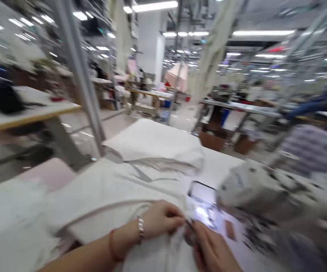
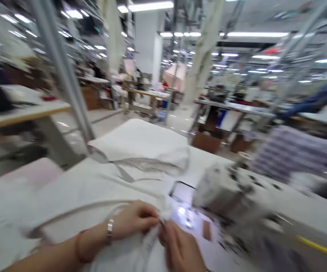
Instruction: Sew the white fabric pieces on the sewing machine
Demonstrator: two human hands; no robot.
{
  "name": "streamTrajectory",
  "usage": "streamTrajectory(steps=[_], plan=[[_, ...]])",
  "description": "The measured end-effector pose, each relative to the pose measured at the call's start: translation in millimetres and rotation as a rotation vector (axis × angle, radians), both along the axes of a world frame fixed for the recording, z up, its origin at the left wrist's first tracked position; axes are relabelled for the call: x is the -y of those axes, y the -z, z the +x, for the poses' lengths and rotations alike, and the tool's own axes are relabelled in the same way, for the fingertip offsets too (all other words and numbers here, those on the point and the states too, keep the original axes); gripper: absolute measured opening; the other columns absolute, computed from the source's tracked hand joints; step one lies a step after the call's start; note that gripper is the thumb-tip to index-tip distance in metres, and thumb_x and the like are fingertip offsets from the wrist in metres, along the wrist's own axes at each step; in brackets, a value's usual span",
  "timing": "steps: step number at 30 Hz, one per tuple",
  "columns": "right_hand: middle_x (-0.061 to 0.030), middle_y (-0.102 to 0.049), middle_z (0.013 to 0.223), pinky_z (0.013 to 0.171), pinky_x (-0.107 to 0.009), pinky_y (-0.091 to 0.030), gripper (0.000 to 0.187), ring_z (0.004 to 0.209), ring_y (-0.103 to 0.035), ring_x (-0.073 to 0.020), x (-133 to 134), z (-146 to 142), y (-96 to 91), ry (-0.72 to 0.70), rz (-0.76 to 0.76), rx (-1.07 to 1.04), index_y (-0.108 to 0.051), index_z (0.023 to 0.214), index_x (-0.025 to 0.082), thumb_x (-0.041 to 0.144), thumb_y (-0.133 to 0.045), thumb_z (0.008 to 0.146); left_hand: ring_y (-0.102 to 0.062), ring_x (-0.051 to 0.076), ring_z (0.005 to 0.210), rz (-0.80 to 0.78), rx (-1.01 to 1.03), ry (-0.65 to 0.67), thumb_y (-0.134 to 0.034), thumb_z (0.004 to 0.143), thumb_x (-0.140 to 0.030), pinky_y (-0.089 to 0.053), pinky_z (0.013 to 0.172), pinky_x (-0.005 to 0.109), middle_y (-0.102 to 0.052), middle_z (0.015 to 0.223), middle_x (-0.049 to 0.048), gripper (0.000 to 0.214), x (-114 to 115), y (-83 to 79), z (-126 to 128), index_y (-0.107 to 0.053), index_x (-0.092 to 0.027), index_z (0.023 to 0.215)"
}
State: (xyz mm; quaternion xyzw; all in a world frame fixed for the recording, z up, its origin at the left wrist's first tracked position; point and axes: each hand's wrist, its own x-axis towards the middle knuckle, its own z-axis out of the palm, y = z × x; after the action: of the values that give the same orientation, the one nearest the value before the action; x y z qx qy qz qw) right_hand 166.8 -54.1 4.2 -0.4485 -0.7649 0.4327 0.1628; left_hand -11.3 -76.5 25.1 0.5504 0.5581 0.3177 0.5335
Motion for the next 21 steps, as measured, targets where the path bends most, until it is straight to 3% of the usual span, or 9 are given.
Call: streamTrajectory(steps=[3, 6, 14, 21], plan=[[0.0028, -0.051, 0.047, 0.058, -0.026, -0.040, 0.057, 0.050, -0.052, -0.0146, -8, 10, -13.2, -0.039, -0.045, -0.043, -0.059, 0.081, 0.020, 0.059, -0.020, 0.097, -0.044, 0.009, 0.054, 0.000, 0.078, 0.068, -0.054, 0.083, -0.031, -0.035, 0.053, 0.020, -0.058, 0.063, -0.0016, 0.024, -12, -0.7, -6, -0.068, -0.013, 0.079], [0.0039, -0.049, 0.046, 0.059, -0.024, -0.037, 0.056, 0.050, -0.051, -0.0127, -13, 6, -20.8, -0.051, -0.031, -0.039, -0.059, 0.083, 0.019, 0.057, -0.021, 0.097, -0.046, 0.009, 0.059, -0.027, 0.117, 0.116, -0.052, 0.084, -0.035, -0.038, 0.058, 0.020, -0.065, 0.076, 0.0012, 0.027, -13, -6.2, -8, -0.070, -0.014, 0.083], [0.0041, -0.049, 0.049, 0.059, -0.024, -0.034, 0.046, 0.052, -0.048, -0.0124, -12, 10, -26.3, -0.085, -0.011, -0.009, -0.060, 0.088, 0.020, 0.047, -0.025, 0.099, -0.048, 0.012, 0.064, -0.060, 0.061, 0.119, -0.051, 0.085, -0.039, -0.041, 0.063, 0.022, -0.065, 0.079, 0.0024, 0.031, -13, -4.5, -7, -0.069, -0.014, 0.086], [0.0036, -0.051, 0.051, 0.059, -0.024, -0.033, 0.042, 0.054, -0.048, -0.0117, -16, 10, -27.4, -0.073, -0.027, 0.007, -0.056, 0.078, 0.021, 0.043, -0.027, 0.099, -0.051, 0.013, 0.068, -0.081, 0.032, 0.129, -0.050, 0.085, -0.041, -0.043, 0.065, 0.023, -0.064, 0.081, 0.0022, 0.032, -14, -3.1, -8, -0.068, -0.015, 0.090]])
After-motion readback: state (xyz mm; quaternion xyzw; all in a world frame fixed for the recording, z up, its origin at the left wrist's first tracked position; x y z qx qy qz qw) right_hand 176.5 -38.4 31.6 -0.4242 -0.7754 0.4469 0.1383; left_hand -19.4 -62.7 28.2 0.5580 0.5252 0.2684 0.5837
